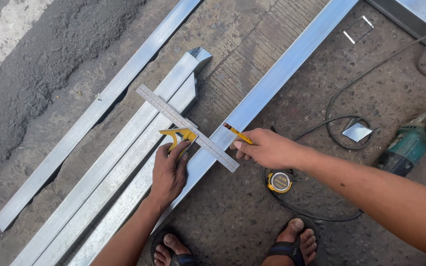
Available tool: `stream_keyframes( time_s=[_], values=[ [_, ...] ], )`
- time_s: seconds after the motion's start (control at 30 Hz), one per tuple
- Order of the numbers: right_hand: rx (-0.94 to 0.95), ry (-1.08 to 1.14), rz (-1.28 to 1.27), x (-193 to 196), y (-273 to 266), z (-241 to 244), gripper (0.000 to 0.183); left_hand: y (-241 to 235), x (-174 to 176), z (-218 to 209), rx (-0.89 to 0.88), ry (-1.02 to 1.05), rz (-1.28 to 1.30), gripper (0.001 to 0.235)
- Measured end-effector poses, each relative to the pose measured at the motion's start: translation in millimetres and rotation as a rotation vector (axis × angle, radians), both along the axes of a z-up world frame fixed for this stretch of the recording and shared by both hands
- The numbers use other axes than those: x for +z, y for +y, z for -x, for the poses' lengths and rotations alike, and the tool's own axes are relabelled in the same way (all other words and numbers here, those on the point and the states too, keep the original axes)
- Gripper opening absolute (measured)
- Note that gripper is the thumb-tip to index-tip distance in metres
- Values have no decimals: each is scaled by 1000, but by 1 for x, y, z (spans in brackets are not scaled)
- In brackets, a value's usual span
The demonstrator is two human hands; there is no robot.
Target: Measuring, marking, and cutting metal studs using a tape measure, pencil, combination square, and angle grinder.
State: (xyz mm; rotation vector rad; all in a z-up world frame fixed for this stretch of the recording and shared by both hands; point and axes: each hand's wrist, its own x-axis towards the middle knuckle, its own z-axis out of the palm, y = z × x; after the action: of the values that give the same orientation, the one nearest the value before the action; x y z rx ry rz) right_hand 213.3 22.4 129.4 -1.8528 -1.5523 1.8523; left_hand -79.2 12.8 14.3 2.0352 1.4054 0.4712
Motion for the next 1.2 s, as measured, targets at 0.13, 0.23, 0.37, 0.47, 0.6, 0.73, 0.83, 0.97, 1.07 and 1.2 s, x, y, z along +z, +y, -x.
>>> stream_keyframes(
  time_s=[0.13,0.23,0.37,0.47,0.6,0.73,0.83,0.97,1.07,1.2],
  values=[
    [-110,55,94,-26,-23,-21,45,-2,2,-3,-63,42,99,38],
    [-229,52,97,-33,-24,-36,44,-3,6,-6,-118,100,53,39],
    [-233,9,83,-30,-22,-45,42,-9,16,-12,-164,197,20,63],
    [-191,14,71,-45,-28,-42,42,-14,22,-19,-182,273,5,80],
    [-180,34,45,-37,-26,-36,42,-15,13,-20,-169,303,24,84],
    [-82,-11,12,-36,-23,-25,35,-13,13,-18,-186,291,128,82],
    [-83,56,19,-57,-27,-18,34,-10,15,-21,-187,296,155,81],
    [-99,106,42,-62,-30,-11,29,-13,16,-23,-191,306,158,76],
    [-129,119,43,-72,-30,-11,28,-17,7,-19,-188,289,119,79],
    [-171,131,52,-75,-33,-12,27,-19,4,-17,-188,293,96,80]
  ],
)
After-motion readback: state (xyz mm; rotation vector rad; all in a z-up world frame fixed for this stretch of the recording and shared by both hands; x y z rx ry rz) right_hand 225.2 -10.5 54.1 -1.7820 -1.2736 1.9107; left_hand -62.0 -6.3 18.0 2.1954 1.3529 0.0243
